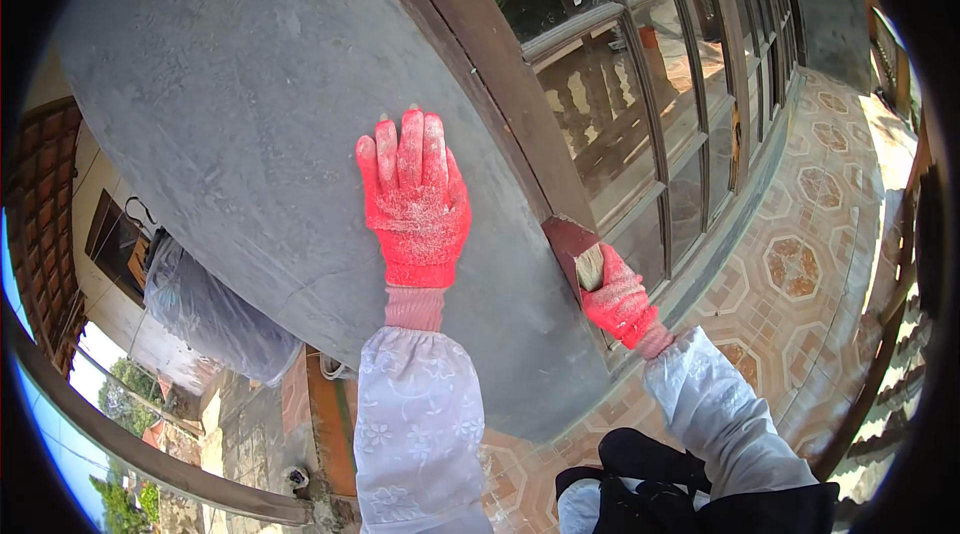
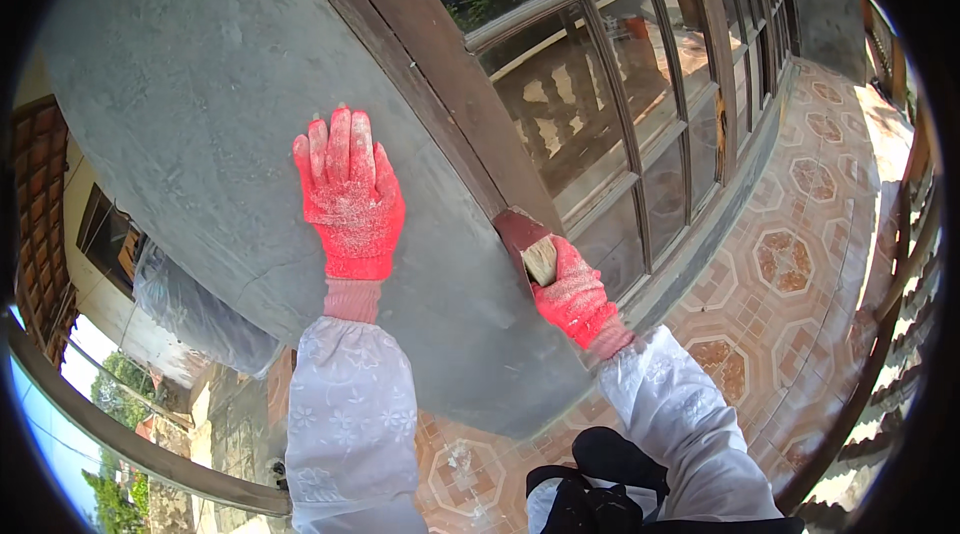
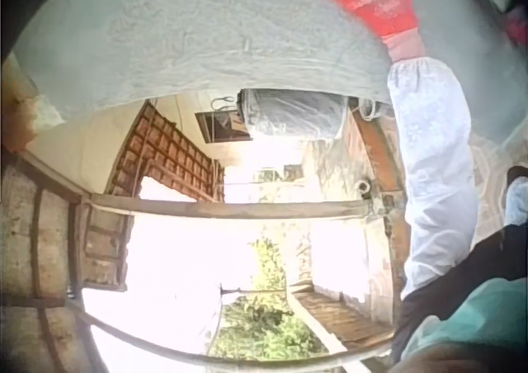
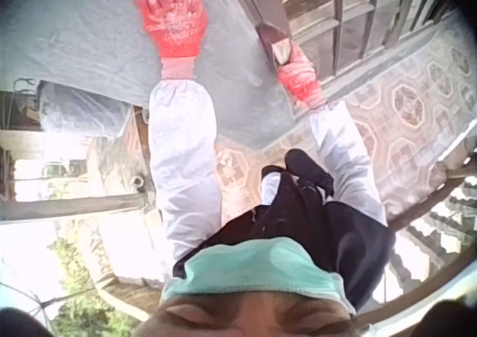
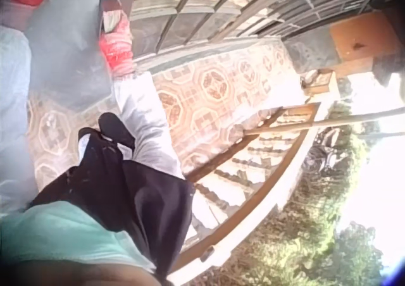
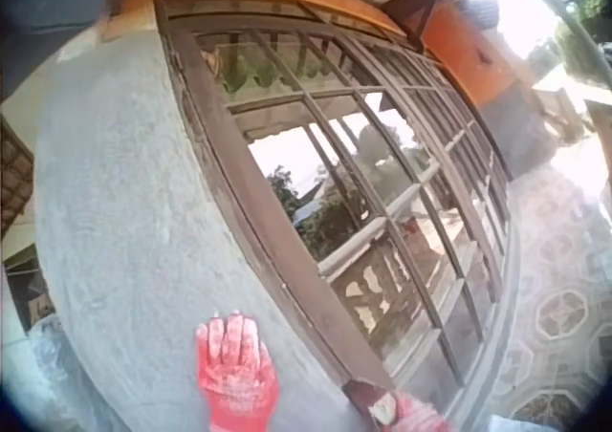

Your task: The person sands the wooden frame of a window using a sanding block, moving it back and forth along the wood surfaces.

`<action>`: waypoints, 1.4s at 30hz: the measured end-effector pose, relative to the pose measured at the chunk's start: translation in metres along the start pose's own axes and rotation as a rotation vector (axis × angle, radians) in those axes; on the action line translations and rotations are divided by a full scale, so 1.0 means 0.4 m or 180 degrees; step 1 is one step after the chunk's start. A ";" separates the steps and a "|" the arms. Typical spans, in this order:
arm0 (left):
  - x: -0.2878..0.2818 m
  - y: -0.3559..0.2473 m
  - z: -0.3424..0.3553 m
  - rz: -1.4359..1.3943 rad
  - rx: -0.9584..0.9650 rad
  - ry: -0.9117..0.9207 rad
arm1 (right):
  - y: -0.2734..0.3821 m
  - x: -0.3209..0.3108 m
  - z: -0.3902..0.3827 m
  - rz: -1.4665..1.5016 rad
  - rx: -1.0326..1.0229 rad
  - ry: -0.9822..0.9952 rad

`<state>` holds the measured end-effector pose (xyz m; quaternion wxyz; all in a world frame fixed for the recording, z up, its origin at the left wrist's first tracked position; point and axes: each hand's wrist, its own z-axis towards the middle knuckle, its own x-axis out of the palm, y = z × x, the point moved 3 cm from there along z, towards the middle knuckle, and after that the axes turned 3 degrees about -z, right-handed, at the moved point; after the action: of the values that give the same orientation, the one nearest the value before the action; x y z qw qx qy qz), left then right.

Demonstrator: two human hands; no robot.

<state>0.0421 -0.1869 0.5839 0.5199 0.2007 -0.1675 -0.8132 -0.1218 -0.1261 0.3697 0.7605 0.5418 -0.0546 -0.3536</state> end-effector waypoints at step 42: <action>0.043 -0.261 0.097 -0.0278 -0.0102 0.4520 | 0.025 -0.004 0.062 0.1171 -0.0988 0.0608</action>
<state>-0.0649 -0.1580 0.5645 0.4732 0.6810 0.2319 -0.5085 -0.1298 -0.1430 0.3889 0.8878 0.4305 -0.0253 -0.1607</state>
